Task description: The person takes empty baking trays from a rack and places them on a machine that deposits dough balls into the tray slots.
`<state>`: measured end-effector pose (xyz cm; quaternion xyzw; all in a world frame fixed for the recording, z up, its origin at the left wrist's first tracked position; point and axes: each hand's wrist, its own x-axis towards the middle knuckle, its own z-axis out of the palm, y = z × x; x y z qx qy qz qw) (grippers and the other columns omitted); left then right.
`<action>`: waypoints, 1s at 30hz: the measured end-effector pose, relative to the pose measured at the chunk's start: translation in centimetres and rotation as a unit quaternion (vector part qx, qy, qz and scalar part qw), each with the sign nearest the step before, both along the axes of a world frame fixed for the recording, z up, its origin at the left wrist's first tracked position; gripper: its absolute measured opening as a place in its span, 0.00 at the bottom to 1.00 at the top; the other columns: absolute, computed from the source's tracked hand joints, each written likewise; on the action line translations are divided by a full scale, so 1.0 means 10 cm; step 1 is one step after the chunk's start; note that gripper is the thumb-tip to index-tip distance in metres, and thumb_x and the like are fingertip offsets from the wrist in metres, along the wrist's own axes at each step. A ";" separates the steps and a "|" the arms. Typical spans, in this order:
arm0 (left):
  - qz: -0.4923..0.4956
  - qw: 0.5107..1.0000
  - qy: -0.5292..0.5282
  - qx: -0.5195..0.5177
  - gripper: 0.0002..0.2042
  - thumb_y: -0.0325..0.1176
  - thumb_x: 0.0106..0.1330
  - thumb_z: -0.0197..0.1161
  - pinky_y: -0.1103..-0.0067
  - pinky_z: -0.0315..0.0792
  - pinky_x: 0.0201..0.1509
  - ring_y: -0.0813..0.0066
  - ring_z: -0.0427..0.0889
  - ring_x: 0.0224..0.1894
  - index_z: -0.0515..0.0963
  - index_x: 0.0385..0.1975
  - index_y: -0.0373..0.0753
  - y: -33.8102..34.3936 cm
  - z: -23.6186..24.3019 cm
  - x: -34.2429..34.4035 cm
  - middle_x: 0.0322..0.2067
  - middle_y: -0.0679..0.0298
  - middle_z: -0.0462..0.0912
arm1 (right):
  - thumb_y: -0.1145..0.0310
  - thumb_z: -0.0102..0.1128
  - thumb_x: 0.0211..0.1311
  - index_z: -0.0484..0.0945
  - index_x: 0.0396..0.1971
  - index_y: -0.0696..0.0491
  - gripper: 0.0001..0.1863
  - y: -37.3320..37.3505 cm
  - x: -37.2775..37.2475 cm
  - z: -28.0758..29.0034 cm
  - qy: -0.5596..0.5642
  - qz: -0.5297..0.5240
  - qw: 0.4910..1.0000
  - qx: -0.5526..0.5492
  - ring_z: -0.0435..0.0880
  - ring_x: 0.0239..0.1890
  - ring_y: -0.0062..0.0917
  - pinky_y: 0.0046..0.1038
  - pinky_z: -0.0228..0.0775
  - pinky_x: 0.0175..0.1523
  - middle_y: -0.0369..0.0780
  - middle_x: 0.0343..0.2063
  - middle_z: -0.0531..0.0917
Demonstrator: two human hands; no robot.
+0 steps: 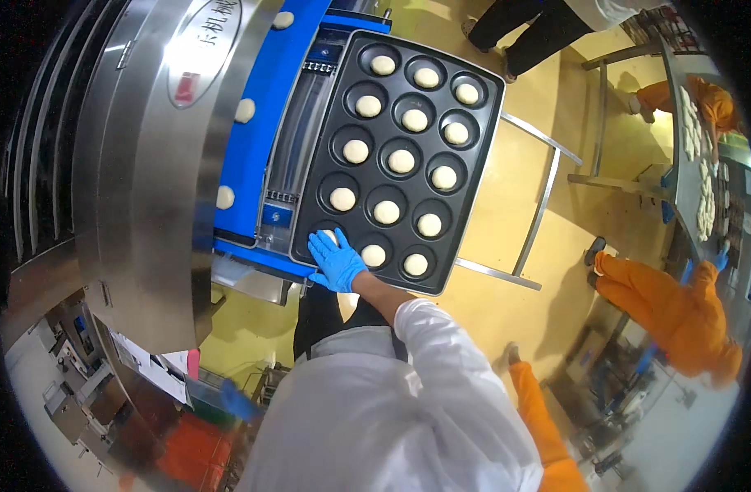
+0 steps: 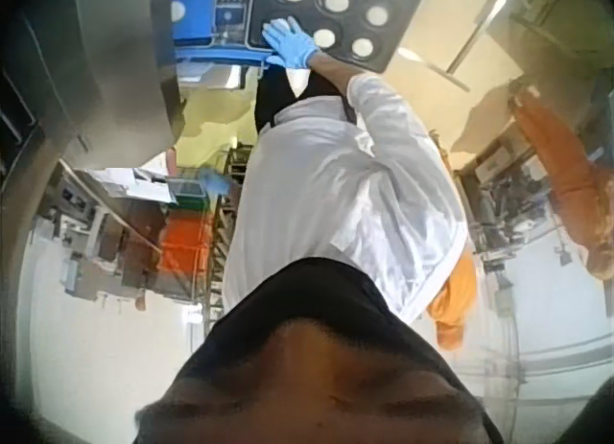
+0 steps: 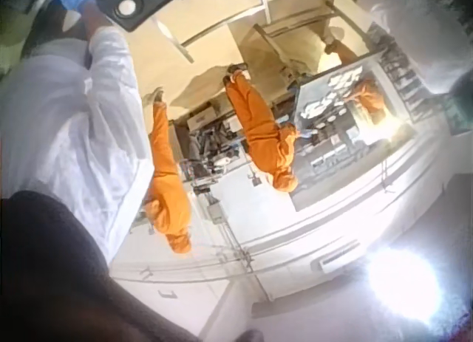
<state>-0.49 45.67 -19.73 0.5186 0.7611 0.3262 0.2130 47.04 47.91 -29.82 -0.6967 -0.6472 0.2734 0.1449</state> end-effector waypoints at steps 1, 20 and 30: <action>0.048 0.981 0.042 -0.184 0.11 0.31 0.65 0.53 0.73 0.73 0.39 0.70 0.79 0.36 0.79 0.42 0.36 -0.31 -0.20 -0.05 0.39 0.64 0.81 | 0.44 0.48 0.59 0.54 0.64 0.59 0.41 0.02 0.10 0.03 -0.004 0.006 1.000 0.012 0.49 0.69 0.41 0.55 0.37 0.67 0.48 0.66 0.54; -0.215 0.916 0.020 -0.337 0.10 0.31 0.65 0.55 0.79 0.72 0.47 0.75 0.79 0.38 0.78 0.38 0.31 -0.28 0.15 1.66 0.34 0.60 0.81 | 0.47 0.49 0.59 0.55 0.63 0.61 0.40 0.89 1.65 -0.24 -0.104 -0.143 0.981 0.076 0.51 0.67 0.48 0.54 0.39 0.67 0.53 0.65 0.54; -0.201 0.914 0.044 -0.350 0.09 0.30 0.65 0.54 0.79 0.72 0.44 0.76 0.78 0.37 0.78 0.38 0.32 -0.31 0.11 1.67 0.34 0.61 0.81 | 0.48 0.47 0.62 0.56 0.62 0.61 0.37 1.28 2.46 -0.08 -0.161 -0.236 0.958 0.034 0.52 0.68 0.44 0.55 0.41 0.66 0.50 0.65 0.56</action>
